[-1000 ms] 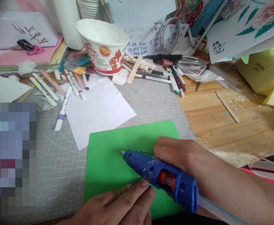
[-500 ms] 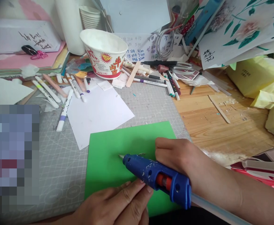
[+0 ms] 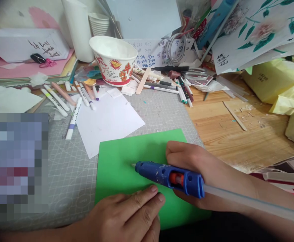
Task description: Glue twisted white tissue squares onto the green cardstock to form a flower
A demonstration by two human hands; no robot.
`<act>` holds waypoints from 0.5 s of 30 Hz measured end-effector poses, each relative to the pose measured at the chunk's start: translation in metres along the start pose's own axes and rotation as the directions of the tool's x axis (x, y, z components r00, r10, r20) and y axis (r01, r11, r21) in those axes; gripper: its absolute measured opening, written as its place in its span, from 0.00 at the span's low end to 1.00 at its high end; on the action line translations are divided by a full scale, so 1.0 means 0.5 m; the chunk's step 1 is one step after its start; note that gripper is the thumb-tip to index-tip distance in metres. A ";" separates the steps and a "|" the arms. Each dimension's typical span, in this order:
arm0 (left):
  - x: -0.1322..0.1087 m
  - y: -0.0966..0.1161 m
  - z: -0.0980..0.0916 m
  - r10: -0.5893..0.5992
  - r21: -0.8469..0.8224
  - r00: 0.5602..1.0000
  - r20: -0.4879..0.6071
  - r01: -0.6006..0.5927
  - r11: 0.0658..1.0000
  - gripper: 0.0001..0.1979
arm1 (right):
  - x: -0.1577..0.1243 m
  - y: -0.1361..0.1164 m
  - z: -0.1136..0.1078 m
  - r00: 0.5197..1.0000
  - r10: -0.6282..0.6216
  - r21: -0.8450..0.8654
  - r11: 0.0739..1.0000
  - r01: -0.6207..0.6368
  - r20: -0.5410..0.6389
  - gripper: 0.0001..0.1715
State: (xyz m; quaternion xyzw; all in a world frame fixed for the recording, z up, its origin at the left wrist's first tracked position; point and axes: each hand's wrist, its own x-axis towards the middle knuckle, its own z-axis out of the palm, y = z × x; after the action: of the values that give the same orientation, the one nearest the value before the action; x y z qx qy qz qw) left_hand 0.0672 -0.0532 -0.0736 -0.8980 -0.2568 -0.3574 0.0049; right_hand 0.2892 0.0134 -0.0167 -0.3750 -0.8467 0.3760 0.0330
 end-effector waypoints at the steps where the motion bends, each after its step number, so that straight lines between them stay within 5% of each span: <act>1: 0.000 -0.002 -0.002 0.013 0.004 1.000 0.017 -0.013 1.000 0.10 | 0.002 0.001 0.000 1.000 0.008 -0.001 1.000 -0.008 0.013 0.11; 6: -0.005 -0.008 -0.005 0.022 -0.057 0.999 0.037 -0.019 0.998 0.11 | 0.009 -0.001 -0.004 0.999 0.042 -0.007 0.999 -0.042 0.002 0.15; 11: -0.002 -0.007 -0.013 0.005 -0.161 0.995 0.099 0.011 0.987 0.11 | 0.014 -0.006 -0.018 0.994 0.091 0.130 0.987 -0.099 0.062 0.08; 15: 0.001 -0.007 -0.006 -0.065 -0.240 0.994 0.091 0.085 0.967 0.13 | 0.012 0.008 -0.020 0.991 0.128 0.278 0.954 -0.114 -0.033 0.06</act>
State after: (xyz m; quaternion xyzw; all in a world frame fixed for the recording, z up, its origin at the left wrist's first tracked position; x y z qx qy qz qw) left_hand 0.0638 -0.0508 -0.0716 -0.8955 -0.2448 -0.3486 -0.1294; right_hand 0.2906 0.0253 -0.0132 -0.4272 -0.7604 0.4820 0.0832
